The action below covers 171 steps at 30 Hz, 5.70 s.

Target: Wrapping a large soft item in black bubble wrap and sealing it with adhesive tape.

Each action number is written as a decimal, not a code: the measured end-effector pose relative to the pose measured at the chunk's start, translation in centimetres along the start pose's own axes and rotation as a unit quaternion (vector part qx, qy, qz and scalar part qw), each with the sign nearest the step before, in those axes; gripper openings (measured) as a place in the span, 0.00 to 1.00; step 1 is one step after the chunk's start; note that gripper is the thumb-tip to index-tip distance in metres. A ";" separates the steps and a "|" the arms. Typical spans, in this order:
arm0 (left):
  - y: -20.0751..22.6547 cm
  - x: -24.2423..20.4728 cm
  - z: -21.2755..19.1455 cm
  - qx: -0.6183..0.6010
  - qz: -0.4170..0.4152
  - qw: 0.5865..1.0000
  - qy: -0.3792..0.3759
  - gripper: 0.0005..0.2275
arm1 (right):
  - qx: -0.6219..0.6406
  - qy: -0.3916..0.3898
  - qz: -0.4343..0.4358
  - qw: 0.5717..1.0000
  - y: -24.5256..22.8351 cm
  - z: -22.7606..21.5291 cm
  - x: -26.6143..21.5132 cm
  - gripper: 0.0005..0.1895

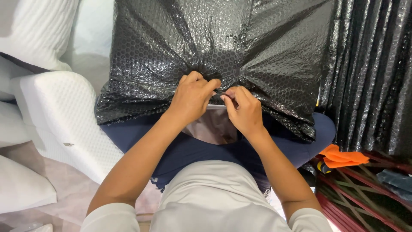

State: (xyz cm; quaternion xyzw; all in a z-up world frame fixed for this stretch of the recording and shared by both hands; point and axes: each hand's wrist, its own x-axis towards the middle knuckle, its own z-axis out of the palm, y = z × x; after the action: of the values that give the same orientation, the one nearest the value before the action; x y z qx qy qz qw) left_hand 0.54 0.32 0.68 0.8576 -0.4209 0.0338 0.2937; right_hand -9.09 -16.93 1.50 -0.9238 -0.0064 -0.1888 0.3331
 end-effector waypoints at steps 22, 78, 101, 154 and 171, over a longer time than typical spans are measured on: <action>0.1 0.2 -0.4 -0.010 -0.026 0.999 -0.042 0.08 | -0.091 0.039 0.042 0.994 -0.2 1.9 -0.6 0.09; 1.2 2.5 -1.6 0.065 -0.114 0.990 -0.043 0.42 | -0.235 0.038 0.024 0.971 2.1 -6.1 -3.5 0.18; 2.6 2.8 -2.0 0.096 -0.120 0.985 -0.077 0.41 | -0.279 0.017 -0.016 0.960 8.2 -12.0 -11.0 0.08; 2.2 3.3 -1.6 0.077 -0.189 0.971 -0.127 0.43 | 0.085 0.193 0.168 0.963 15.6 -11.6 -12.1 0.12; 7.9 4.6 1.9 0.062 0.176 0.982 -0.030 0.17 | 0.142 0.317 0.102 0.932 15.4 -9.5 -11.3 0.08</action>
State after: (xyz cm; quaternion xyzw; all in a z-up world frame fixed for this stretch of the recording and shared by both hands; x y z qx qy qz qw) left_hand -2.70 -7.62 4.25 0.7869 -0.5714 0.0852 0.2170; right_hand -20.75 -33.46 -5.21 -0.7543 0.1672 -0.4341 0.4633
